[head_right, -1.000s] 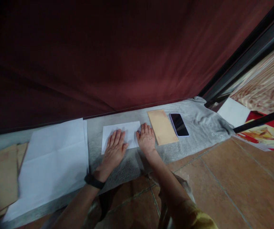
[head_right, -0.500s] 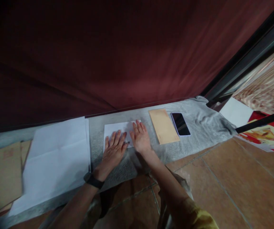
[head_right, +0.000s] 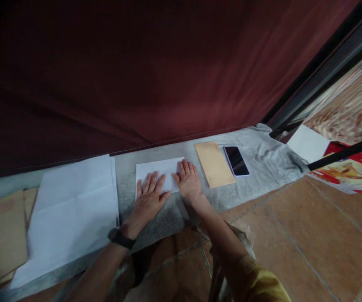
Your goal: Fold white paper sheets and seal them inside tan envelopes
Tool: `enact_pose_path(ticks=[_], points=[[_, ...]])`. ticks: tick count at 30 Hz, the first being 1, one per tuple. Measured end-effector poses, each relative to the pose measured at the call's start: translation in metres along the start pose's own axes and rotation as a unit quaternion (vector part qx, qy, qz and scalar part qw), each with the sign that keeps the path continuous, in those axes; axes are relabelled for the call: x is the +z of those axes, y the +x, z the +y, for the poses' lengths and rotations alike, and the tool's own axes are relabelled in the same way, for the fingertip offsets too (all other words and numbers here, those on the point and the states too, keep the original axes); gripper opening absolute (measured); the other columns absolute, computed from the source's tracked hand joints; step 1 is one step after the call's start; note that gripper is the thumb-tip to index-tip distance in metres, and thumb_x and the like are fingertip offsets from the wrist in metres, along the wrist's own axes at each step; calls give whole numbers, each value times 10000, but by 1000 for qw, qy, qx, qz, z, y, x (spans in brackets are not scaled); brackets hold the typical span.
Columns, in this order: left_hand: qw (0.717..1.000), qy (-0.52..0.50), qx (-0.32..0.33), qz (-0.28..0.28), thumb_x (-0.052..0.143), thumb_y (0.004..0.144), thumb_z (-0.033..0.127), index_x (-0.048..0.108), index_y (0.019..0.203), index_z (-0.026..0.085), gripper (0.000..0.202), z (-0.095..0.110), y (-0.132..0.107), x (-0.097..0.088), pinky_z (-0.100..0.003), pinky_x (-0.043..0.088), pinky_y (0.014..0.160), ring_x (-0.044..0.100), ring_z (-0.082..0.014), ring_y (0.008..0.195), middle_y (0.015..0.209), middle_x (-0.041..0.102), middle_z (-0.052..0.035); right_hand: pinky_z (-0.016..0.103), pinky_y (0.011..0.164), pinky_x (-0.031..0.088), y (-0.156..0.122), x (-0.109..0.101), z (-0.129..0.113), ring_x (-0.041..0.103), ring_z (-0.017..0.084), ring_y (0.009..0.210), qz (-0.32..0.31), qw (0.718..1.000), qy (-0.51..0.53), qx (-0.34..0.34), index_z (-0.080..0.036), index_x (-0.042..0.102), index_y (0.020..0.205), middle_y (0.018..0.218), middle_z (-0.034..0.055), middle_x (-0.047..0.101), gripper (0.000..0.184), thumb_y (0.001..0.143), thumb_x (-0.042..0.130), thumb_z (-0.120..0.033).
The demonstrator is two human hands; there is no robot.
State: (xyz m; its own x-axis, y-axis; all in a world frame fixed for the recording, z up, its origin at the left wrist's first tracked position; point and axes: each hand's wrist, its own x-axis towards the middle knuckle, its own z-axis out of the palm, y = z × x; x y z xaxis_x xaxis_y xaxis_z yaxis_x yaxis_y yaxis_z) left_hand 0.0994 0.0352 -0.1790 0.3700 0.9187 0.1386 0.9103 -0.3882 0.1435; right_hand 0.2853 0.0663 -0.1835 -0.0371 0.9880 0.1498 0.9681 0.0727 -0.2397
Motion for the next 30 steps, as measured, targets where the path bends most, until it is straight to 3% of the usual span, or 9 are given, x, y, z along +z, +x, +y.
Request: enact_pose_path(ticks=[4,9,15,17,19,22,26,30], points=[[1000,-2,5,-15,469,983,528,378,1559,207,665,-2,0,-3,-633,158,1227,238,-349,1536,1651,305,-131,450,1119,364,1,-15,2,481,338,1349,3,998,13,56,-57,492,1464,1494,214,514,537,1022,432,-355],[1000,-8,1,-20,470,983,529,389,1553,209,659,-3,0,-3,-630,151,1229,224,-350,1541,1655,296,-127,306,900,473,5,-34,2,663,240,1022,-46,988,63,136,-145,632,1263,1154,152,674,353,991,452,-281],[1000,-15,5,-17,474,981,531,387,1553,205,664,-4,0,-2,-624,135,1234,218,-348,1543,1650,309,-137,270,732,448,9,-35,10,673,199,868,-81,963,156,203,-198,662,1158,930,54,721,279,933,540,-308],[1000,-19,11,-17,479,980,531,390,1551,204,664,-5,0,-3,-621,138,1234,221,-348,1542,1648,315,-141,255,665,419,10,-33,14,645,178,783,-77,947,223,218,-206,689,1031,804,13,691,204,885,591,-308],[999,-25,15,-21,493,976,520,397,1546,203,658,-7,1,-5,-622,150,1231,223,-351,1541,1647,317,-142,240,591,376,11,-31,19,586,150,670,-83,921,311,218,-200,676,818,668,-18,616,112,830,626,-300],[999,-37,18,-23,555,953,485,392,1545,185,684,-12,3,-11,-626,170,1225,226,-361,1539,1648,306,-161,232,489,314,10,-33,23,469,111,512,-112,864,443,210,-197,612,665,534,-52,507,198,772,660,-356],[997,-62,48,14,638,909,429,358,1561,203,745,-15,6,-21,-638,147,1224,198,-370,1545,1662,272,-162,217,409,286,6,-43,27,403,79,427,-123,754,607,219,-181,661,747,519,-69,529,299,663,778,-444],[990,-98,56,88,606,925,339,366,1553,226,681,-12,8,-30,-605,176,1230,212,-346,1545,1669,263,-141,192,423,395,-2,-53,29,497,75,447,-99,677,688,241,-180,680,832,590,-55,618,353,620,866,-392]])
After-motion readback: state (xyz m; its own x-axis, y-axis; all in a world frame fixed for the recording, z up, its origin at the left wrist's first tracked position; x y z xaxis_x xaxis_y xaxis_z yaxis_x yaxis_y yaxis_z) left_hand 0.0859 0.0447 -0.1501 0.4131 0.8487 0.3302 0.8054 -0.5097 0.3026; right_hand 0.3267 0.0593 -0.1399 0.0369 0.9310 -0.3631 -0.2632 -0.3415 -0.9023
